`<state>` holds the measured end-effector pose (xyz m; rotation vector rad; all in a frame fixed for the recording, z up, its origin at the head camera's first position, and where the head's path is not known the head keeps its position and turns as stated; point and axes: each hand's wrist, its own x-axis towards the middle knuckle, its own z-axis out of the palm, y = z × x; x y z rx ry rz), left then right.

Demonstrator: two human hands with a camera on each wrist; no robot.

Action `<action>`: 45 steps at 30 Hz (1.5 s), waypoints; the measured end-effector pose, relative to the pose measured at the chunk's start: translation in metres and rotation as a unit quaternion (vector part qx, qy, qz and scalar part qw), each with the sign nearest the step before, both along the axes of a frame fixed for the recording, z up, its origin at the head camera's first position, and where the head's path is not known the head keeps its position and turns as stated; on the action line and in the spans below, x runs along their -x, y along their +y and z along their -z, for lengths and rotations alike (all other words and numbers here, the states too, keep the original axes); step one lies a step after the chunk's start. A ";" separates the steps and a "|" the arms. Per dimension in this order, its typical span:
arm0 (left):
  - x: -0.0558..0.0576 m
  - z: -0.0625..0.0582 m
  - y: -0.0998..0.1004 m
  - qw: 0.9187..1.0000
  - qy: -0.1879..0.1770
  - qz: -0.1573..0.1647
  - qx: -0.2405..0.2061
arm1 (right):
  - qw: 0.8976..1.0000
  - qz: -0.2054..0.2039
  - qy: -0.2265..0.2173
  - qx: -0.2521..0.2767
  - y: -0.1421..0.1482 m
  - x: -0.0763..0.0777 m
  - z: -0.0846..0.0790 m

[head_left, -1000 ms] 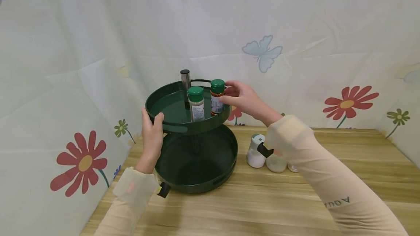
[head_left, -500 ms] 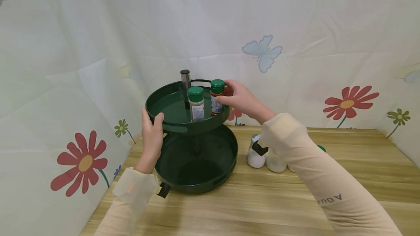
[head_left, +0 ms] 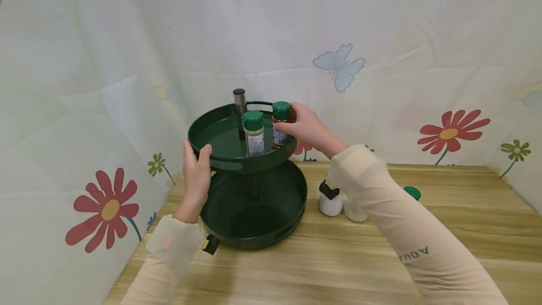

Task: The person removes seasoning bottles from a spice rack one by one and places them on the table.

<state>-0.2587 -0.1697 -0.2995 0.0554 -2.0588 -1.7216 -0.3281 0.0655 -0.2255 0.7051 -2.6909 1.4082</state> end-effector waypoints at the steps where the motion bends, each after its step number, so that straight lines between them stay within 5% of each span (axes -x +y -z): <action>1: 0.000 0.000 0.000 1.000 -0.001 -0.001 0.000 | 1.000 0.003 0.002 -0.001 0.000 0.000 0.000; 32: -0.001 0.000 0.000 1.000 -0.001 -0.004 0.010 | 0.998 0.042 0.022 -0.049 -0.009 0.000 0.006; 45: 0.001 0.002 -0.001 1.000 0.003 -0.004 0.016 | 0.999 0.029 0.003 0.044 -0.007 -0.001 0.008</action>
